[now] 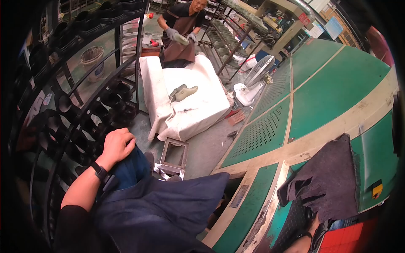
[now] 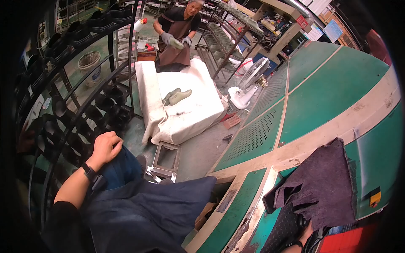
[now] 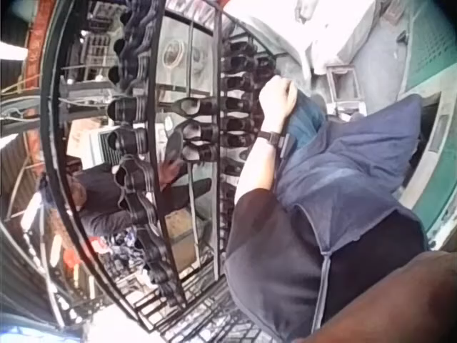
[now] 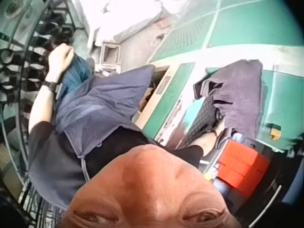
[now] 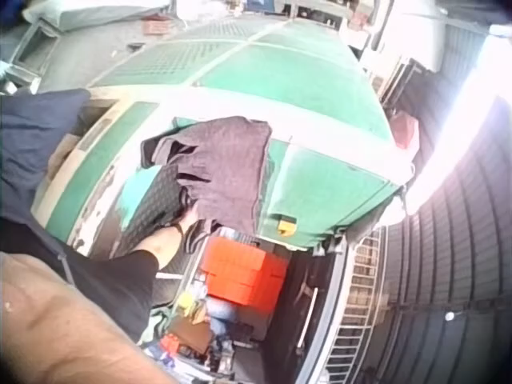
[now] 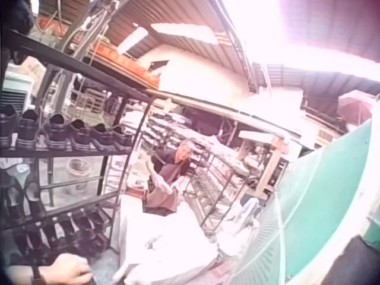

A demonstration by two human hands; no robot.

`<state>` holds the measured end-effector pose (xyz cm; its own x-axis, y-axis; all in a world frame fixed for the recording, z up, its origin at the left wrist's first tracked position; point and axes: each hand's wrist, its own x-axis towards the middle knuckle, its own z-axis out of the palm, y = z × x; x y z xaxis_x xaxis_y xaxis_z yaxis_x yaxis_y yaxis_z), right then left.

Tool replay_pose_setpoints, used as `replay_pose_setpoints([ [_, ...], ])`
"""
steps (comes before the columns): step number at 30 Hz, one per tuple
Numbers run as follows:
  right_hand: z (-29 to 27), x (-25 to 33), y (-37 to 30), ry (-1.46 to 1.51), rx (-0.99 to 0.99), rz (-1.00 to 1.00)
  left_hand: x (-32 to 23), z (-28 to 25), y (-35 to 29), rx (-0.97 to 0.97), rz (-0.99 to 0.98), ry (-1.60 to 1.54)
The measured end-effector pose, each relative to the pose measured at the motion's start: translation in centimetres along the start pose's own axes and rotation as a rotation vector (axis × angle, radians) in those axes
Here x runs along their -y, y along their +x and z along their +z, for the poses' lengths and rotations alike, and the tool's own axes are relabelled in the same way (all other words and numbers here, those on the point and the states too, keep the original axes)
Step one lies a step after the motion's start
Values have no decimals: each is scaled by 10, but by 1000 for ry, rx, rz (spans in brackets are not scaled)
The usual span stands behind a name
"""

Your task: Inspecting shoe components and placing them into an assembly machine in a factory.

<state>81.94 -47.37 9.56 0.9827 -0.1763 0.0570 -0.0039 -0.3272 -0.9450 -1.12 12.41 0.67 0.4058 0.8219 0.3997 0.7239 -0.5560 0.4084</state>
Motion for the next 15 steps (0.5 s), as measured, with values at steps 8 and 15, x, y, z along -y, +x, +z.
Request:
replay_pose_setpoints([
  [8,75,15,3,-721,91,-598,11,0,-4,-28,-22,-15],
  [15,101,48,-70,-722,188,-263,15,-11,-17,-54,13,7],
])
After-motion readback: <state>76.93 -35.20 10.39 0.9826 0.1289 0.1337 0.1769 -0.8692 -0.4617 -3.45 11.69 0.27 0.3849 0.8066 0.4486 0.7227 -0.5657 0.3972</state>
